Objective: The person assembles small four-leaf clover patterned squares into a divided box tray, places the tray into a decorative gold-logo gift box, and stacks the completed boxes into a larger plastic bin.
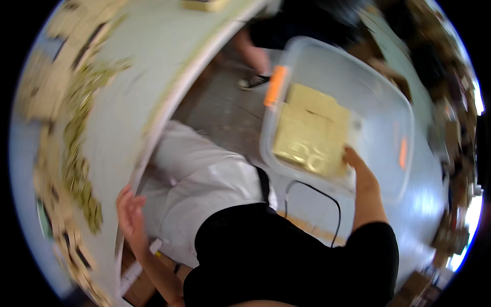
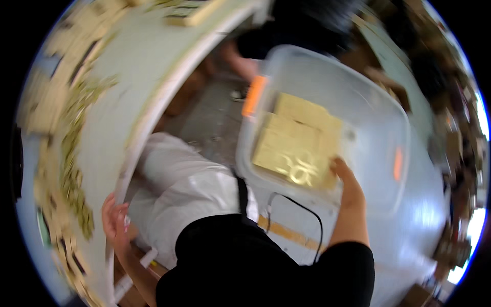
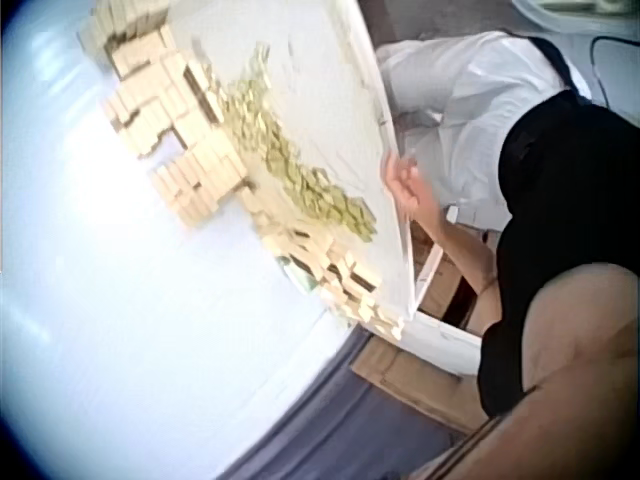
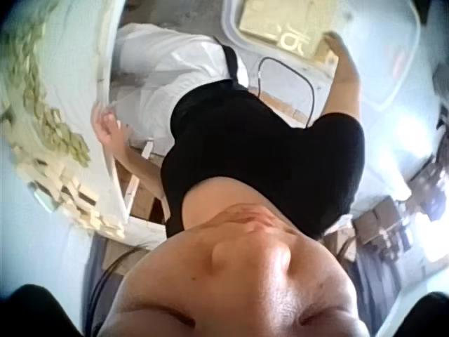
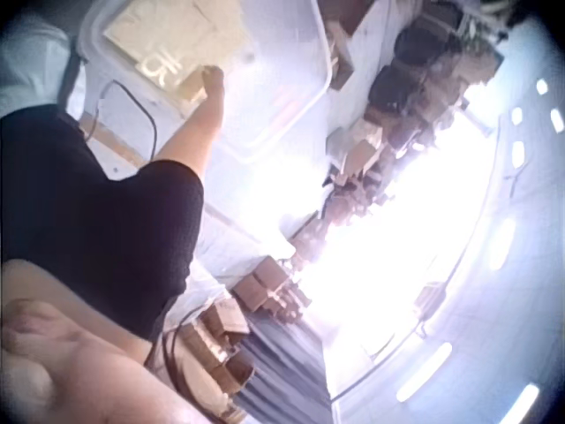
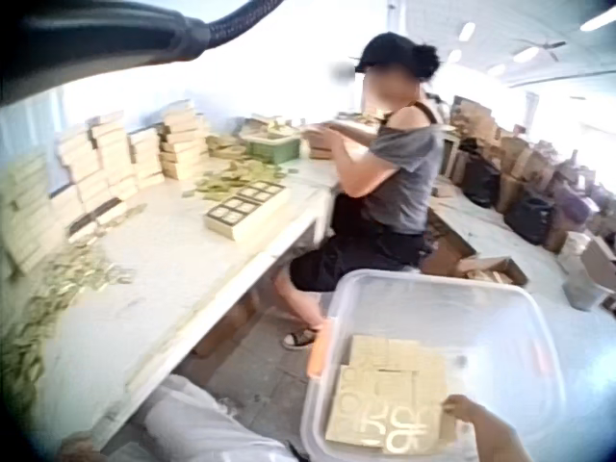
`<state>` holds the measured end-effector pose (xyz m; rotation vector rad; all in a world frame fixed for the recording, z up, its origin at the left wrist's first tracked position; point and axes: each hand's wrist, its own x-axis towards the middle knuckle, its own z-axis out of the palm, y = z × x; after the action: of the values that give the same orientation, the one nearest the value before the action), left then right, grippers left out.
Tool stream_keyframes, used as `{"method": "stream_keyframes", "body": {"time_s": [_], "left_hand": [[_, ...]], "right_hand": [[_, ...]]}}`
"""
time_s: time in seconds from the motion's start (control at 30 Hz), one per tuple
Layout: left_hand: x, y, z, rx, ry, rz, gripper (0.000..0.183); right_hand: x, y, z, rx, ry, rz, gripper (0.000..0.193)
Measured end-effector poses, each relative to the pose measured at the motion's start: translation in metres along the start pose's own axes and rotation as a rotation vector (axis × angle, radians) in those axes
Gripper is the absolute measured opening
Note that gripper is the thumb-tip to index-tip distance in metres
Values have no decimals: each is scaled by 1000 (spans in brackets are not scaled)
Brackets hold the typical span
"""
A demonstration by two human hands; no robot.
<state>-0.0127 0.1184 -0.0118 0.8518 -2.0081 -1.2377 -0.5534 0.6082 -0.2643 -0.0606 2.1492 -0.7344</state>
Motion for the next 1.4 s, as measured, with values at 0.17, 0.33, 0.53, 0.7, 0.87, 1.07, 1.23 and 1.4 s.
{"method": "stream_keyframes", "body": {"time_s": [0.17,0.33,0.53,0.7,0.87,1.07,1.23,1.4], "left_hand": [[-34,22,-32,-2,130,-35,35],[-89,36,-113,95,594,27,35],[-143,-19,-239,547,1220,-510,43],[-187,-97,-324,1099,1055,-779,61],[-174,-109,-349,929,942,-864,44],[-194,-69,-288,658,1042,-556,41],[-134,3,-204,306,866,-311,37],[-20,32,-120,467,251,-104,35]], "right_hand": [[36,-61,-25,-256,171,-211,20],[53,-255,5,-396,458,-848,18],[-87,-421,73,-400,881,-1489,15],[-161,-430,113,-399,1206,-1827,13],[-106,-396,132,-558,598,-1669,38],[-179,-416,233,-597,241,-1934,24],[-204,-476,297,-400,16,-2084,33],[-262,-618,409,-257,-561,-1886,30]]}}
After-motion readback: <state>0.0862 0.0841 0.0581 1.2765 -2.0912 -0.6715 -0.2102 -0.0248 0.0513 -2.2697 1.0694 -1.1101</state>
